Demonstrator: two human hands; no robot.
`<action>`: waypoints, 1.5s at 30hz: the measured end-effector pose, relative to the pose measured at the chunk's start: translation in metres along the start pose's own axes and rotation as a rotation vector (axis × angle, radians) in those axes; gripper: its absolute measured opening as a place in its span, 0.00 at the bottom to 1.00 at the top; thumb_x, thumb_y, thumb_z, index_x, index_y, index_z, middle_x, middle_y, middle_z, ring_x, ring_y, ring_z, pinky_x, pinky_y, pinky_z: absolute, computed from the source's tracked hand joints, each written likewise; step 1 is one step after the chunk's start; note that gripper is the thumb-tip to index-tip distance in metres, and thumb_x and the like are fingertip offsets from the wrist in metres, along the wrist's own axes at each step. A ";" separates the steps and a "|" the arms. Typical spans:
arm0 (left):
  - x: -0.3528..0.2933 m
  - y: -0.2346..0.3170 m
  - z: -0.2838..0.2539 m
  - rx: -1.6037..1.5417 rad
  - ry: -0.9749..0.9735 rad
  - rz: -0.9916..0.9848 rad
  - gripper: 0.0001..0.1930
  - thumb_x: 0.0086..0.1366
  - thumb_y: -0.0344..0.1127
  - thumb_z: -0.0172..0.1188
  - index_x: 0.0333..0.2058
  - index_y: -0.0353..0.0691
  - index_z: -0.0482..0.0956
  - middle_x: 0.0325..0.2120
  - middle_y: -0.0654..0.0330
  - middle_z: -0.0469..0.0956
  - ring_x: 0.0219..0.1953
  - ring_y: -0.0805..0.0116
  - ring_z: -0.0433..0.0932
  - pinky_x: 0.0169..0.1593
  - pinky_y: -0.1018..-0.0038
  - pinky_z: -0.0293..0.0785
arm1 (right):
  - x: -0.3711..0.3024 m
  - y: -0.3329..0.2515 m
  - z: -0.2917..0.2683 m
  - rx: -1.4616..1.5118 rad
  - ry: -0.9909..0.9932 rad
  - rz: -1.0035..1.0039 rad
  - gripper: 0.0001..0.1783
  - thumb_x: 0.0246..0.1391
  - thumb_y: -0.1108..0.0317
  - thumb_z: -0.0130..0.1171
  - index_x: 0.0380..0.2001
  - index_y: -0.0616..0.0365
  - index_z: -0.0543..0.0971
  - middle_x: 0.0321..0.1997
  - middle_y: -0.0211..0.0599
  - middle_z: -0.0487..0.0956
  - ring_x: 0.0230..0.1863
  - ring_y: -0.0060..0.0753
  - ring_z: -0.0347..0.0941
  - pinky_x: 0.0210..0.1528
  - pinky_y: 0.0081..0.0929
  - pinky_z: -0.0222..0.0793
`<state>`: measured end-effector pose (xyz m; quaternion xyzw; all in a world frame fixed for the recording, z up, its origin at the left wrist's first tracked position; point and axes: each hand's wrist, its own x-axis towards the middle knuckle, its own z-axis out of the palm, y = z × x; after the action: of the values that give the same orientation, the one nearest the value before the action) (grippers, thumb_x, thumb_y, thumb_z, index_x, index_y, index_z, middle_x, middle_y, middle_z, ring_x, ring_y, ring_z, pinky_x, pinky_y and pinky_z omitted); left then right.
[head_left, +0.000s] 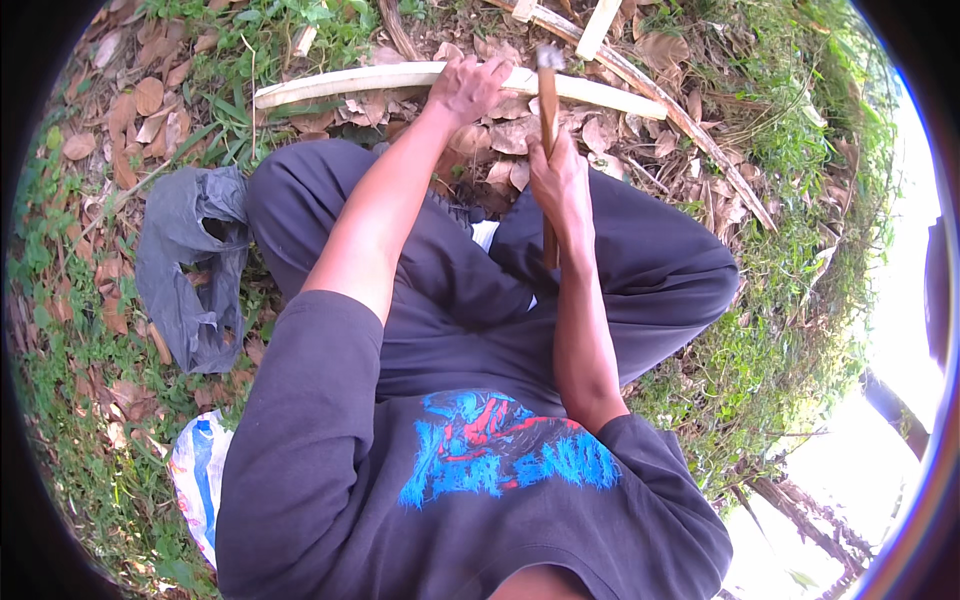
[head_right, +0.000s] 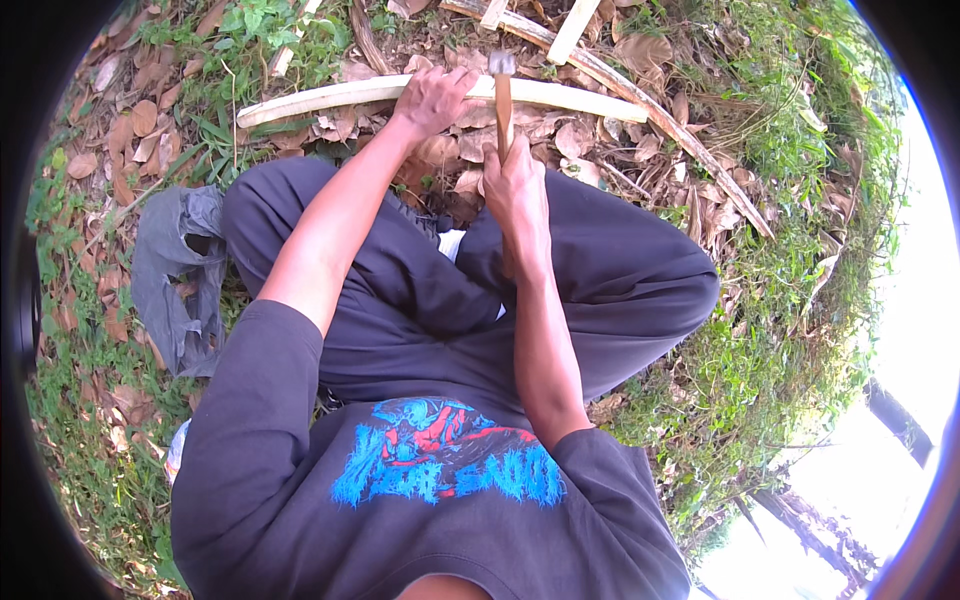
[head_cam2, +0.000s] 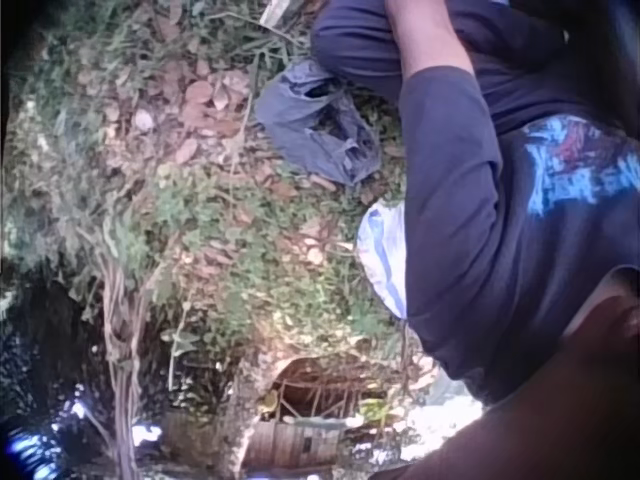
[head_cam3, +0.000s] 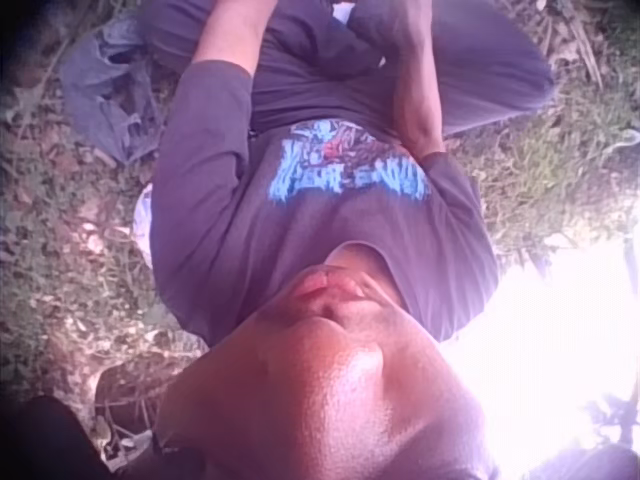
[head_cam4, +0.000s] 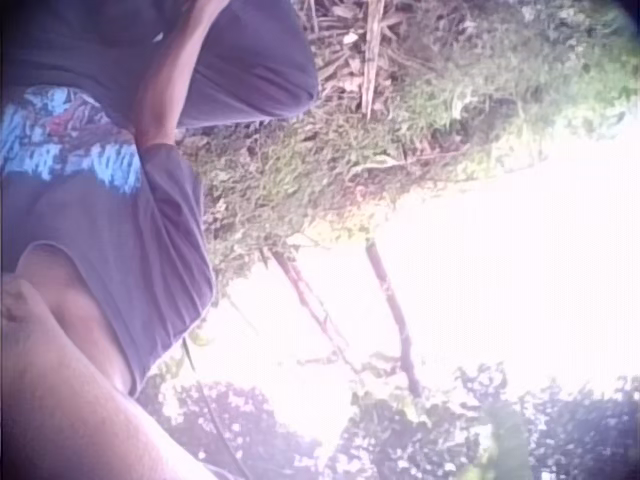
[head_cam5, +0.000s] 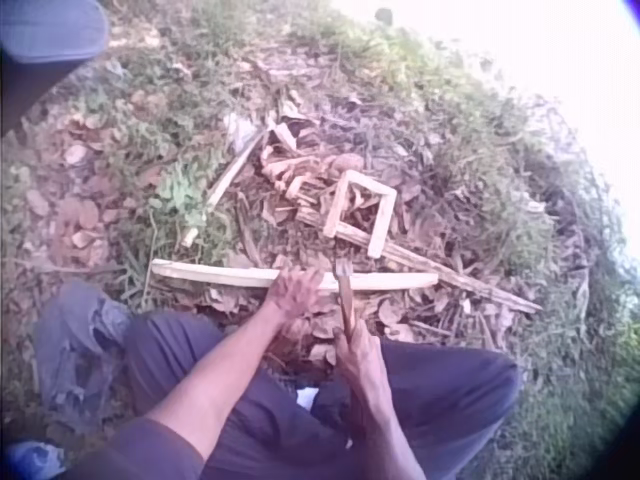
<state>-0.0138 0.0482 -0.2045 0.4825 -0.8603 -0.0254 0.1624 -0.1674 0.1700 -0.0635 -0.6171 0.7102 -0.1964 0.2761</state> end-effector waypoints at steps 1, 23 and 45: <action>0.000 0.000 -0.001 0.004 0.003 0.000 0.26 0.68 0.56 0.60 0.55 0.45 0.77 0.52 0.58 0.80 0.44 0.55 0.83 0.49 0.60 0.80 | 0.000 0.004 0.001 0.007 -0.008 0.022 0.17 0.67 0.60 0.55 0.38 0.66 0.68 0.30 0.72 0.77 0.37 0.78 0.74 0.36 0.63 0.67; -0.005 0.001 0.003 0.006 -0.001 -0.007 0.25 0.70 0.56 0.56 0.56 0.45 0.76 0.50 0.57 0.80 0.45 0.54 0.83 0.52 0.56 0.78 | -0.019 0.014 0.004 0.080 -0.044 0.076 0.19 0.68 0.58 0.56 0.35 0.65 0.68 0.26 0.69 0.77 0.33 0.79 0.73 0.33 0.65 0.65; -0.002 0.001 0.003 0.018 0.062 0.012 0.26 0.67 0.56 0.62 0.53 0.43 0.76 0.44 0.53 0.83 0.39 0.55 0.85 0.47 0.60 0.81 | -0.004 0.017 0.006 0.511 -0.071 0.338 0.16 0.71 0.57 0.54 0.35 0.60 0.70 0.16 0.31 0.70 0.13 0.24 0.67 0.16 0.28 0.62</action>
<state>-0.0147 0.0503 -0.2081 0.4791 -0.8581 -0.0015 0.1845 -0.1764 0.1769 -0.0774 -0.4072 0.7203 -0.2983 0.4759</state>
